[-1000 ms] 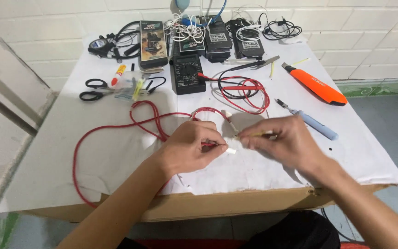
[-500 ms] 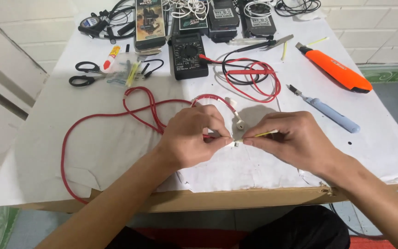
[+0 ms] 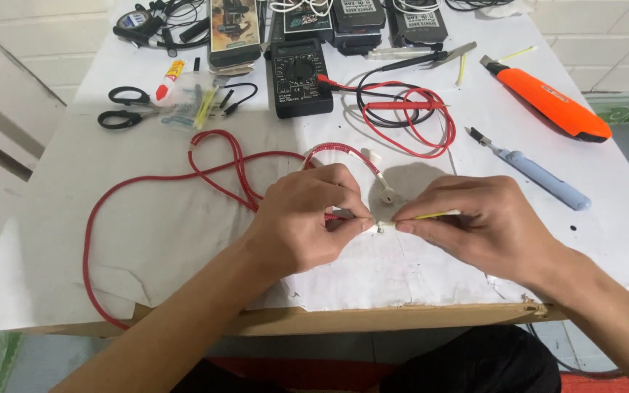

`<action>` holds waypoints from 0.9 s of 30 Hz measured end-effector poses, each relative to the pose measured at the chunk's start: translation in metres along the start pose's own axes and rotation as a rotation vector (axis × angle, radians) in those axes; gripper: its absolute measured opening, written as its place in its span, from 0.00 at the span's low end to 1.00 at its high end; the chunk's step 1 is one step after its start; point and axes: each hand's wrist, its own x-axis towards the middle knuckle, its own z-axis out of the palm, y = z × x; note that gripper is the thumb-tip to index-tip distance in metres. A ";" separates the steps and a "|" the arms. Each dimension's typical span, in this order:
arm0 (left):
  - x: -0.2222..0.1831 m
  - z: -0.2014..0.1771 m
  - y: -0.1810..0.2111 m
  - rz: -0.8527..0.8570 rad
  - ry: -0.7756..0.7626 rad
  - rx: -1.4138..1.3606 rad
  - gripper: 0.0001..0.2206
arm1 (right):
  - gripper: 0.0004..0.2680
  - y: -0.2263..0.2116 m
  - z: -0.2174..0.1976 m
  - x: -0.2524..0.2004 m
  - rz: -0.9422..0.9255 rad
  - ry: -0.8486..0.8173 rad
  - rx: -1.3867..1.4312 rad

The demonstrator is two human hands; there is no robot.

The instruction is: Testing the electrical continuity and components of earphones using a multimeter and probes.

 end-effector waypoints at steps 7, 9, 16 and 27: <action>-0.002 0.003 -0.002 0.032 0.055 -0.006 0.10 | 0.05 0.000 0.001 0.001 -0.008 -0.012 -0.010; -0.001 0.003 -0.003 -0.052 -0.017 0.049 0.06 | 0.05 0.001 0.003 0.001 -0.012 -0.003 -0.032; 0.008 -0.003 0.004 -0.309 -0.281 0.169 0.05 | 0.04 0.001 0.005 0.002 0.018 0.010 -0.038; 0.001 -0.004 -0.006 -0.142 -0.343 0.100 0.08 | 0.04 0.003 0.001 0.002 0.092 -0.052 0.011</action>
